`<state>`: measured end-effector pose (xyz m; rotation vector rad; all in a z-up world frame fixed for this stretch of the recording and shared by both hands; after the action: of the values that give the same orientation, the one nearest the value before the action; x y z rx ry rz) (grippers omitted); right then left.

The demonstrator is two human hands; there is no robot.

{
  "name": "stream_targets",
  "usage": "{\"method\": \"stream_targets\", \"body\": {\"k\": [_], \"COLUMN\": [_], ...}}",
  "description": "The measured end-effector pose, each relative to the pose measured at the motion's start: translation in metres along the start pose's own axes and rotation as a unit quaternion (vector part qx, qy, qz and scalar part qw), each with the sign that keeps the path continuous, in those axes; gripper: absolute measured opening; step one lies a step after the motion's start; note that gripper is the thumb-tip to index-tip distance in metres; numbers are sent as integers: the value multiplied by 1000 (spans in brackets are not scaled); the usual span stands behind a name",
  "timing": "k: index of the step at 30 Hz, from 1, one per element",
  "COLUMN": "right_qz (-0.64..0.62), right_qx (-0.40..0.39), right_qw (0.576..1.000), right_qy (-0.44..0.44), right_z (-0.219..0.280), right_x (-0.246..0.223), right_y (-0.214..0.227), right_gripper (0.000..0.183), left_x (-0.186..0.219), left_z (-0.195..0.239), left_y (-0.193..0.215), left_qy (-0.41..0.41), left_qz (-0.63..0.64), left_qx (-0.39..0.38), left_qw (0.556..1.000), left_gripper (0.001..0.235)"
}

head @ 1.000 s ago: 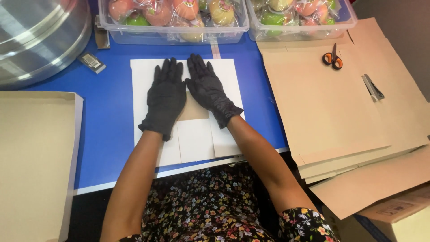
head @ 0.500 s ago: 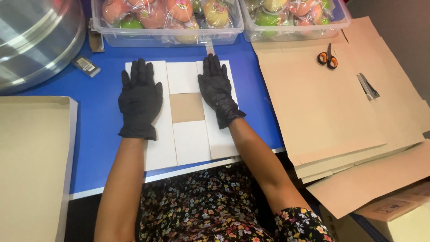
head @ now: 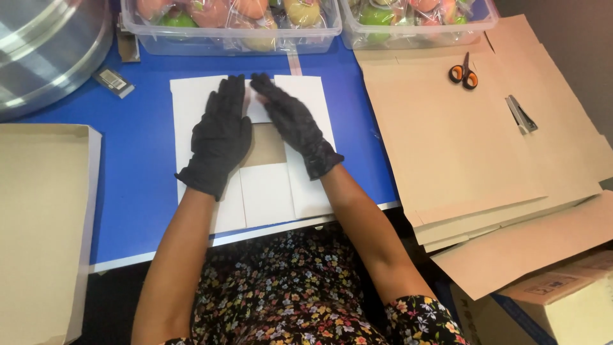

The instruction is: Assembling a cardboard pastry box by folding the sides and stapling the corners together.

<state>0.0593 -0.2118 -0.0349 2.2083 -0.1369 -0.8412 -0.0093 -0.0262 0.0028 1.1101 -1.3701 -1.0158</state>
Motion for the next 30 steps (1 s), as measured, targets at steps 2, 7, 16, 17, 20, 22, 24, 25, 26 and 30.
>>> {"method": "stream_targets", "body": {"k": [2,7,16,17,20,22,24,25,26,30], "right_qz": [-201,25,163,198,193,209,217,211,205,175], "right_qx": [175,-104,-123,-118,-103,-131,-166,-186,-206,-221], "right_qw": [960,993,978,972,975,967,958,956,953,955], "right_qy": [85,-49,-48,-43,-40,-58,-87,-88,-89,-93], "right_z": [-3,38,-2,-6,3,14,39,45,51,81], "right_x": [-14,11,71,78,57,23,-15,-34,-53,-98], "right_y": [39,39,24,20,26,31,31,35,39,40], "right_gripper": [46,56,52,51,50,55,59,61,62,67], "left_x": [-7,16,22,19,23,18,16,16,16,19], "left_z": [-5,-10,-60,-65,-64,-64,-54,-55,-57,-57], "left_y": [-13,0,-15,-19,-12,-12,-18,-16,-14,-11], "left_qy": [12,7,-66,-86,-68,-72,-77,-74,-71,-52], "left_qz": [-19,12,-65,-103,-73,-55,-33,-23,-13,-28], "left_qx": [23,-7,-46,-36,-51,-51,-66,-62,-58,-67], "left_qw": [999,1000,995,990,994,995,994,995,996,996], "left_gripper": [64,70,58,58,55,55,54,53,53,52]}}
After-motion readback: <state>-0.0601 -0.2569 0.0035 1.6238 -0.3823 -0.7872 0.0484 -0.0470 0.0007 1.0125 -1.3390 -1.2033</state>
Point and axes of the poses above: each hand's wrist, its own z-axis away from the middle knuckle, its own y-axis out of the back of the hand, x = y × z, the point moved 1 cm from there along -z, towards the middle knuckle, and after that the axes turned 12 degrees about y, right-handed, at the moved point
